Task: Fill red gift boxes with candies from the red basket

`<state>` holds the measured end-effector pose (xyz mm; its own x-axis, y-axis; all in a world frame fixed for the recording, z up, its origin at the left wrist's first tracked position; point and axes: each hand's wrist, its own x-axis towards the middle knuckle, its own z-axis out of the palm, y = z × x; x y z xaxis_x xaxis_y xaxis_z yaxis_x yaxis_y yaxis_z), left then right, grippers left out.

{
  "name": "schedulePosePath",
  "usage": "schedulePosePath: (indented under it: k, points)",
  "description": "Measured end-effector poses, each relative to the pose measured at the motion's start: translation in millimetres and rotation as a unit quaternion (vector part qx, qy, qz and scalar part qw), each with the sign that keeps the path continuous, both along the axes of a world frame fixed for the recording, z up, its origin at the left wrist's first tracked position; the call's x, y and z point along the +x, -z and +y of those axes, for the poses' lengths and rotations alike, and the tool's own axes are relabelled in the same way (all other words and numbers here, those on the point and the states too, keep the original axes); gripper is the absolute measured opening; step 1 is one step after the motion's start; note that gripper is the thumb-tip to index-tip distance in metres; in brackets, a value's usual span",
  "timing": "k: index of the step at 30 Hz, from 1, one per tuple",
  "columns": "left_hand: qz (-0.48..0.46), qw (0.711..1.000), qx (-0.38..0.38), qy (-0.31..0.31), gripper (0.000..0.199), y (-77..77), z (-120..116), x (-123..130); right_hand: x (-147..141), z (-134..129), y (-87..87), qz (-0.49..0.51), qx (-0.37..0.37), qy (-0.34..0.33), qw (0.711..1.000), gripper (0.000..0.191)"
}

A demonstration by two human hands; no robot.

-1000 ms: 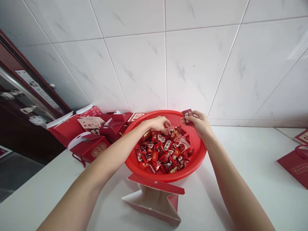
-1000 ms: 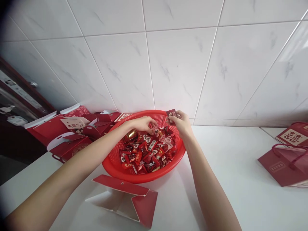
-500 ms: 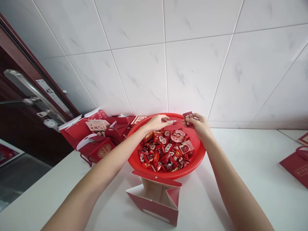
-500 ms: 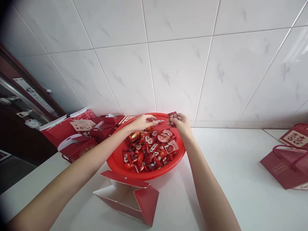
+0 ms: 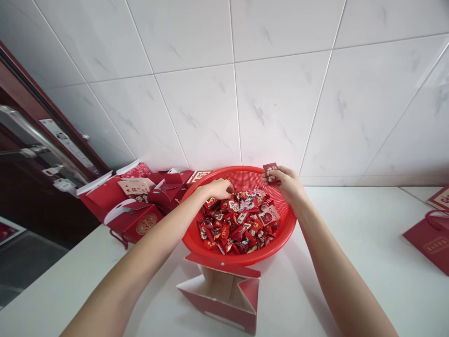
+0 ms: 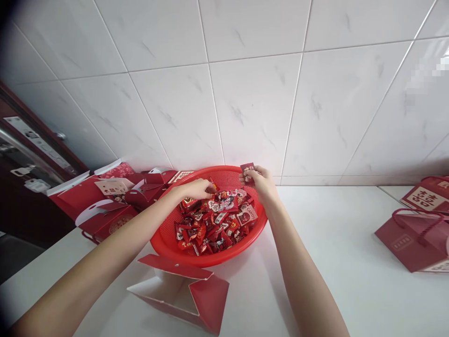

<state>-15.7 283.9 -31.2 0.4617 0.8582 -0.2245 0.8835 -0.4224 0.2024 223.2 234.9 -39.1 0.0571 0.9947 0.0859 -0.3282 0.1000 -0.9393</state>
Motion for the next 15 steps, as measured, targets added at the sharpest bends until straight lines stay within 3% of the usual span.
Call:
schedulePosePath:
  k: [5, 10, 15]
  points:
    - [0.017, 1.0, -0.006, -0.004, 0.05, 4.5, 1.2, 5.2, 0.9, 2.6, 1.1, 0.018, 0.004, -0.003, 1.0, 0.013]
    - [0.011, 0.997, -0.07, 0.011, 0.065, -0.4, 6.4, 0.4, 0.6, 2.2, 0.2, 0.015, -0.001, 0.0, 1.0, 0.009]
    - [-0.007, 0.996, -0.088, 0.008, 0.058, -0.4, 10.6, -6.8, 2.3, 3.2, 2.1, -0.001, 0.0, -0.006, 1.0, 0.009]
